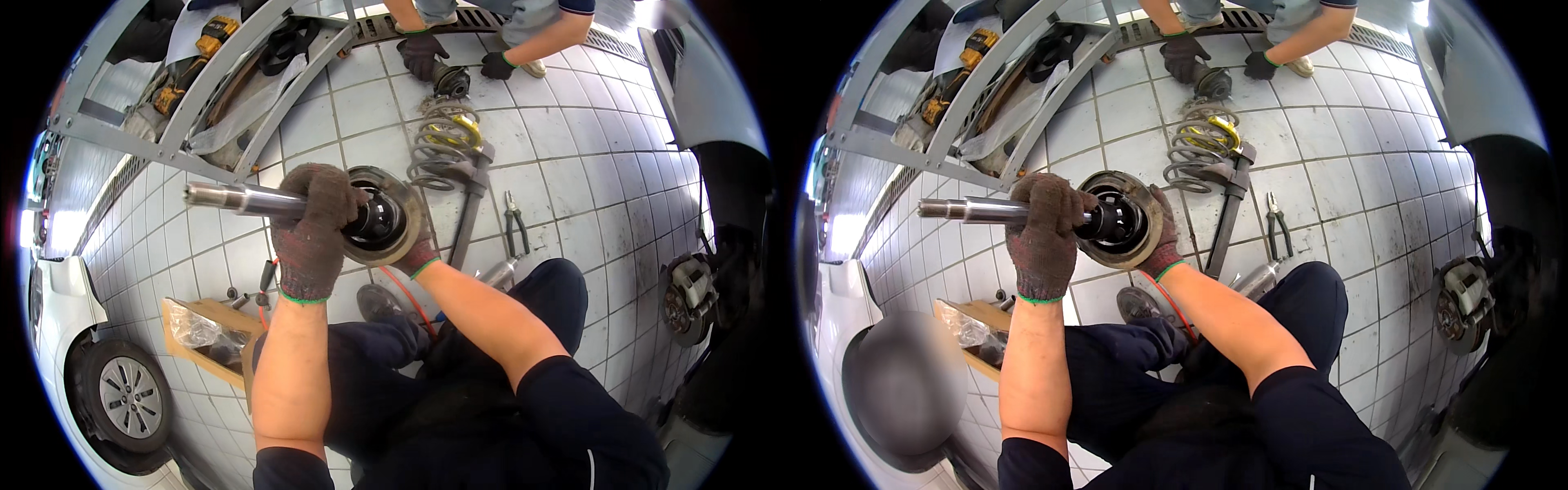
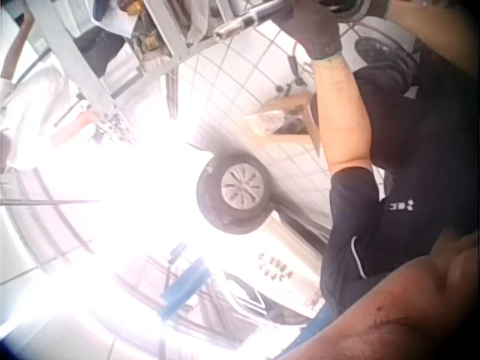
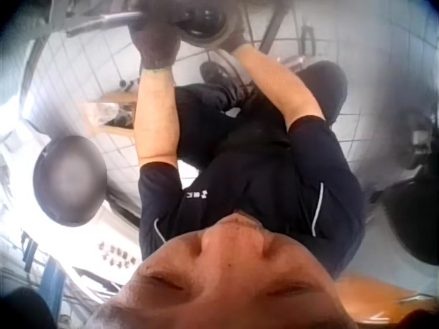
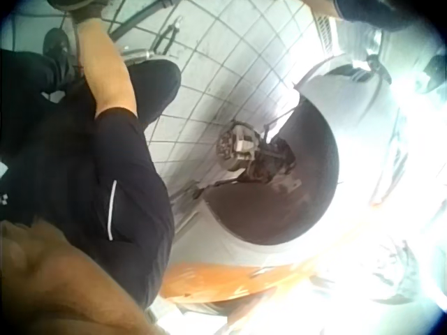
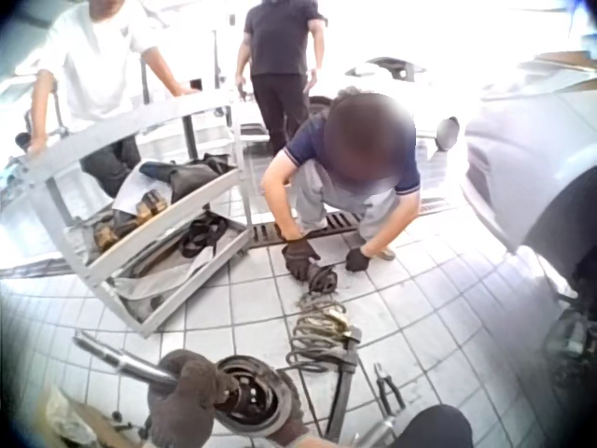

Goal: The person sits on the floor of a garage and assembles a car suspension strut. They use a socket wrench to tighten the top nut, then use pliers to remove a retaining clip. They install a rubber dust boot and a metal spring seat onto the strut shaft, followed by a coil spring. Finally, they use the socket wrench to tighten the assembly.

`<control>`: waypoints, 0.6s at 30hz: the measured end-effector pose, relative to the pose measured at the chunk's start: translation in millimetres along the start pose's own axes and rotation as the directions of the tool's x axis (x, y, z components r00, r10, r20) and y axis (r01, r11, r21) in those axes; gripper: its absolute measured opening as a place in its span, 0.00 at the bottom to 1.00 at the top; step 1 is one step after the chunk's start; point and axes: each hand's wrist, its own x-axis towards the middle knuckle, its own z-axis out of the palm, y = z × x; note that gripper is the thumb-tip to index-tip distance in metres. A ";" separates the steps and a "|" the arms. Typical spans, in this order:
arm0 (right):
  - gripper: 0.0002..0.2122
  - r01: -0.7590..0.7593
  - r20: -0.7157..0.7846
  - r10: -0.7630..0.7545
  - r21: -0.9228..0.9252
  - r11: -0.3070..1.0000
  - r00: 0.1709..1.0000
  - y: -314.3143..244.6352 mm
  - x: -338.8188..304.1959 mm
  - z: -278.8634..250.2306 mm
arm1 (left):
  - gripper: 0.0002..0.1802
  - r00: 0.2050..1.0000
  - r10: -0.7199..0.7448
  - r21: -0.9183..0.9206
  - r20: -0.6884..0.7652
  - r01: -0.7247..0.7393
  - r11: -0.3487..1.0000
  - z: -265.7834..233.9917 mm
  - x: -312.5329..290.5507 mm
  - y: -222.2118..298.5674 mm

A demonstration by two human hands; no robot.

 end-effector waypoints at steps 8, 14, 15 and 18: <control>0.33 -0.051 -0.186 -0.182 -0.820 0.570 0.966 52.5 10.3 -39.9 | 0.09 0.995 -0.100 0.212 0.028 0.092 0.973 10.9 1.9 -15.3; 0.37 -0.113 0.041 -0.447 -0.943 -0.313 0.894 54.0 -31.3 -46.1 | 0.09 0.988 -0.145 0.215 0.056 0.130 0.968 17.4 -2.4 -19.6; 0.36 -0.119 0.012 -0.424 -0.952 -0.282 0.906 52.3 -35.0 -49.0 | 0.09 0.983 -0.170 0.227 0.067 0.151 0.962 16.5 -2.9 -21.9; 0.32 -0.159 -0.056 -0.379 -0.956 -0.246 0.924 47.3 -47.7 -56.7 | 0.10 0.966 -0.200 0.286 0.163 0.147 0.947 20.7 -10.6 -31.0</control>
